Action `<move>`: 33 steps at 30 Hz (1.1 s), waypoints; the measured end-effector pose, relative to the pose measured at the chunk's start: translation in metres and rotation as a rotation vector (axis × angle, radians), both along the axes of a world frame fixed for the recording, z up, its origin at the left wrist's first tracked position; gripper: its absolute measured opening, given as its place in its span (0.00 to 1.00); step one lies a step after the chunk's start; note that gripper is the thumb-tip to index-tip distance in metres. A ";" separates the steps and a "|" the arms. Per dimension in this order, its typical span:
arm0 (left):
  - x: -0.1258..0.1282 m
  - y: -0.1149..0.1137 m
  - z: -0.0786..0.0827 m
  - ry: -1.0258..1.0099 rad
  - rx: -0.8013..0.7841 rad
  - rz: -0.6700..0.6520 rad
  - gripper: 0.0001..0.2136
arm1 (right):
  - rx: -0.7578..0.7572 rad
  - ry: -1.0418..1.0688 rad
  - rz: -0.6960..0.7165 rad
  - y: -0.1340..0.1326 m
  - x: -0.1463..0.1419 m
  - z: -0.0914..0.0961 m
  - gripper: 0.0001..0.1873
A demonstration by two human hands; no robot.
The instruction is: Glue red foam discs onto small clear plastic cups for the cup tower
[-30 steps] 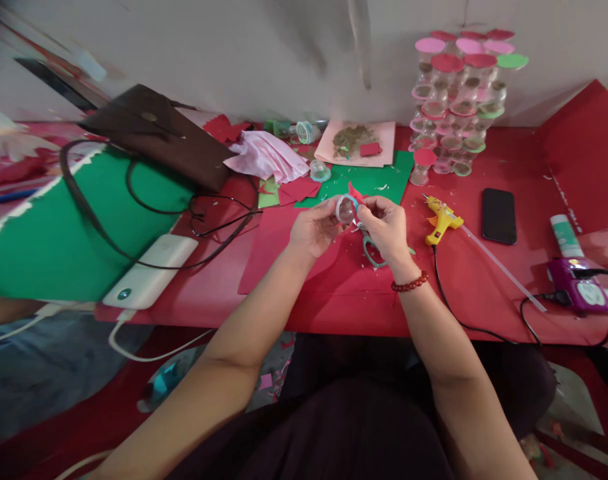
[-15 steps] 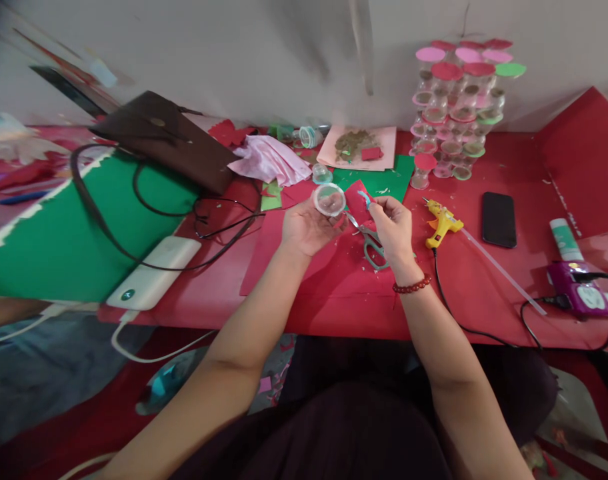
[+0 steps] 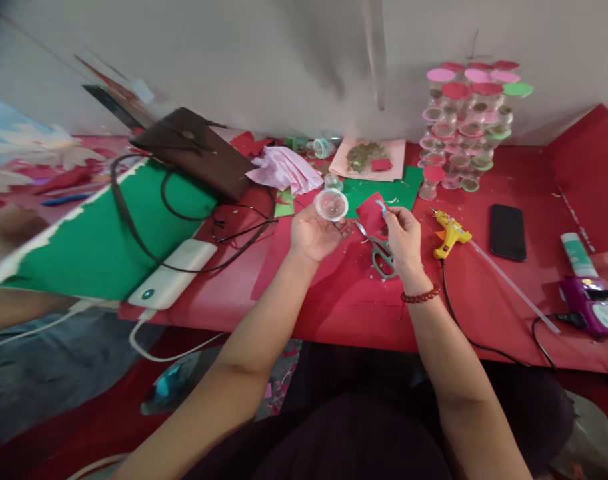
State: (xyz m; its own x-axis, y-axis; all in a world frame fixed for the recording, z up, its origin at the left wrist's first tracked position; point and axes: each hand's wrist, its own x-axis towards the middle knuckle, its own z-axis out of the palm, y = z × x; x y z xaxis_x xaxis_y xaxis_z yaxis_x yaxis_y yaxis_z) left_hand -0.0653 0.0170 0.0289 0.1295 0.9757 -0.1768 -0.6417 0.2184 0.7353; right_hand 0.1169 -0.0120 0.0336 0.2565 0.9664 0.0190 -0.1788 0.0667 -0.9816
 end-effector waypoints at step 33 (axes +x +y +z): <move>0.012 -0.014 0.014 -0.194 -0.110 -0.091 0.10 | 0.171 -0.111 0.014 0.006 0.000 -0.012 0.05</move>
